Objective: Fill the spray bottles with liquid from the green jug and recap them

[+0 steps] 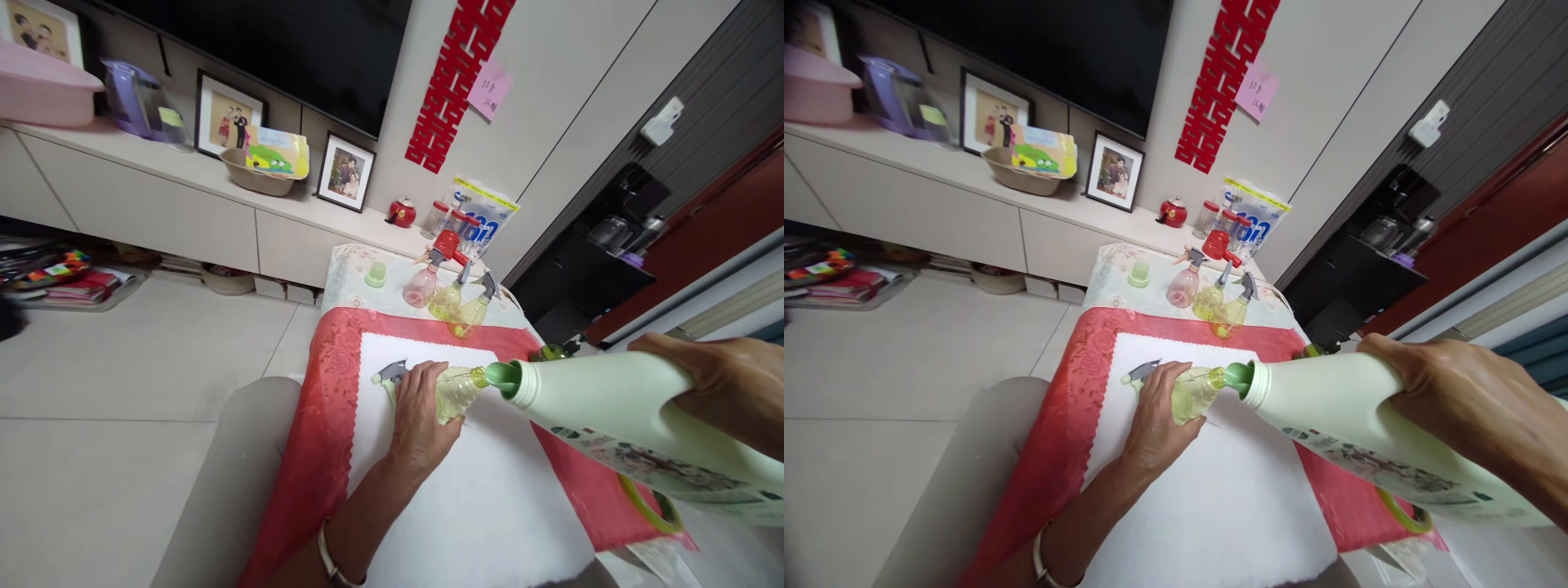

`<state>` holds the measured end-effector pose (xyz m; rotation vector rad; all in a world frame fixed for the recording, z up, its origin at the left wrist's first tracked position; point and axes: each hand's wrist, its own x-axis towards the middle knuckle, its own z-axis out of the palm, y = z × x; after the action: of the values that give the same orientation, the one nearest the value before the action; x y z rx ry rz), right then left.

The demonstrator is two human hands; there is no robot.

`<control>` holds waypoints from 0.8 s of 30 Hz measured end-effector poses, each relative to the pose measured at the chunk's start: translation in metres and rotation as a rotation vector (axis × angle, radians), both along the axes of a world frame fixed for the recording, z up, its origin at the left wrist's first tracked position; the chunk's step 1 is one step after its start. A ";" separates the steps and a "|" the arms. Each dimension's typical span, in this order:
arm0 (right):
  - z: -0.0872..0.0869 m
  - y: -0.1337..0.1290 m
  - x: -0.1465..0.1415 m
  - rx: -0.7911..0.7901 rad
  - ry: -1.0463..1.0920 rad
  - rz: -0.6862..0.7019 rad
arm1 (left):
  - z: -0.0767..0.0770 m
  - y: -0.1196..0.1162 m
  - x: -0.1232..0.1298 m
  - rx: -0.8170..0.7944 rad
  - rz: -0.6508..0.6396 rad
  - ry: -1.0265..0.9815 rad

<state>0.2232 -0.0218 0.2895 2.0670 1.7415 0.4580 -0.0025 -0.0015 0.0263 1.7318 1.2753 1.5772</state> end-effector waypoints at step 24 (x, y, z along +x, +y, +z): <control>-0.006 0.002 0.008 0.096 0.034 0.067 | -0.001 0.000 0.000 -0.003 0.003 -0.003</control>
<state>0.2311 -0.0200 0.2832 2.0976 1.8468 0.5391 -0.0025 -0.0012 0.0256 1.7260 1.2783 1.5785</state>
